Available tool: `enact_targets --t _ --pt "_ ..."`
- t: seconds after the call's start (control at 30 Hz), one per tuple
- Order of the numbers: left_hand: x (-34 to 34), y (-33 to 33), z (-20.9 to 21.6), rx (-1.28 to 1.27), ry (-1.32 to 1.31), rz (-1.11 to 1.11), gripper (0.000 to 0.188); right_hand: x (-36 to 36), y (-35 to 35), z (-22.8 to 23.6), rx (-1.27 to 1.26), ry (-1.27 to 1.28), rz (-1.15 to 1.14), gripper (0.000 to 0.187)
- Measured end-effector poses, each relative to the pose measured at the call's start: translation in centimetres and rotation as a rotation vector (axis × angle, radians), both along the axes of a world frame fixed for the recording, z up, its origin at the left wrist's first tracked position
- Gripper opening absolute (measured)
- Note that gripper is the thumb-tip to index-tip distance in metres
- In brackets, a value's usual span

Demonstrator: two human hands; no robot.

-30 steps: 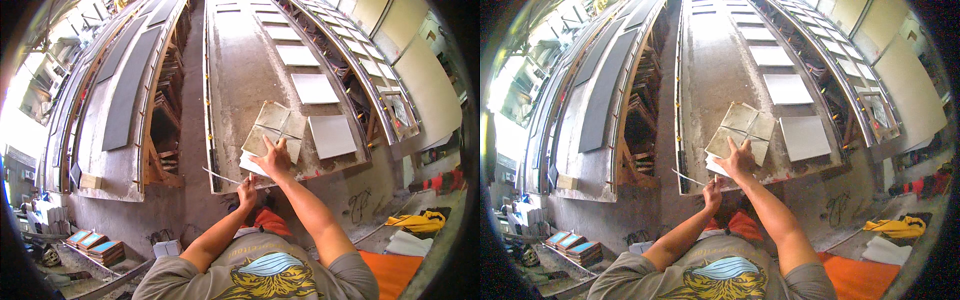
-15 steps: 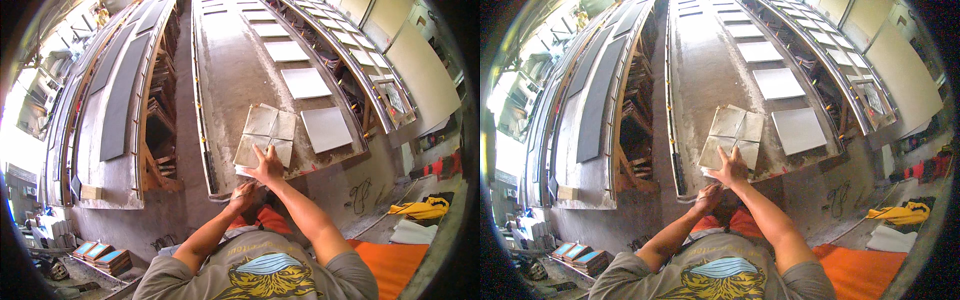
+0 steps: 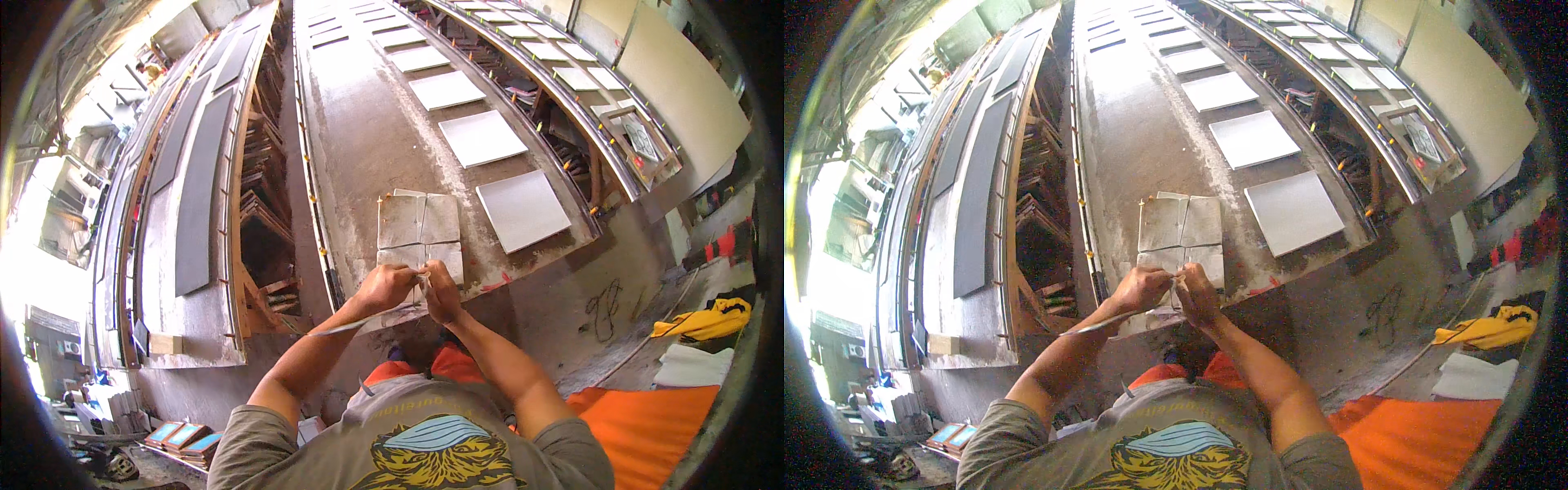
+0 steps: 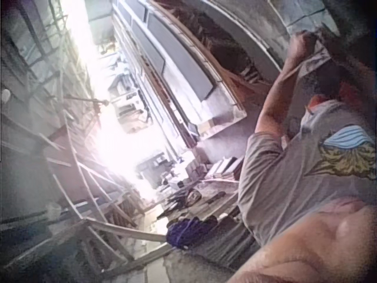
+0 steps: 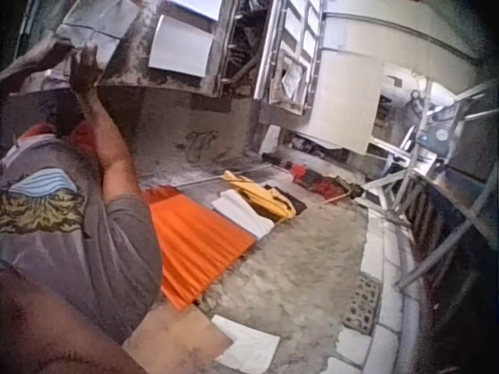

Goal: The person gathers white square tiles from a drying rack, stacks them, and secures the stack with a green plastic tie. The person then places the bundled tiles on the floor and repeats the process with another set of tiles.

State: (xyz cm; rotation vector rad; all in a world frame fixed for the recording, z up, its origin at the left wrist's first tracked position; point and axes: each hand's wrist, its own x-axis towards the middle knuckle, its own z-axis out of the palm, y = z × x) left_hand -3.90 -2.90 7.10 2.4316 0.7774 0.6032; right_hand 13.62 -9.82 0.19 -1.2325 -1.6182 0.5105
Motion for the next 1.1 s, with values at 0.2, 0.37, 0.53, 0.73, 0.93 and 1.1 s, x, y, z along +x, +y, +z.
enact_targets --t 0.2,0.37,0.53,0.73,0.93,1.1 --pt "2.9 2.2 2.2 0.058 0.042 -0.115 0.006 -0.7 -1.0 -0.3 -0.026 -0.15 -0.112 0.027" --pt "2.8 6.3 0.7 -0.136 -0.105 -0.293 0.029 -0.5 -0.4 -2.3 0.054 -0.235 -0.147 0.017" --pt "2.6 8.0 2.1 0.077 0.144 -0.44 0.045 4.0 0.1 0.9 0.192 -0.317 -0.038 0.01" --pt "2.2 8.8 -0.4 0.107 -0.013 -0.407 0.009 7.0 3.3 2.5 0.215 -0.505 0.241 0.006" --pt "2.3 4.7 -7.0 -0.22 -0.216 0.009 0.012 7.9 3.9 4.7 -0.006 -0.593 0.258 0.015" --pt "2.7 5.1 -8.5 -0.375 -0.156 0.053 0.013 5.0 7.8 10.9 0.082 -0.871 0.301 0.018"
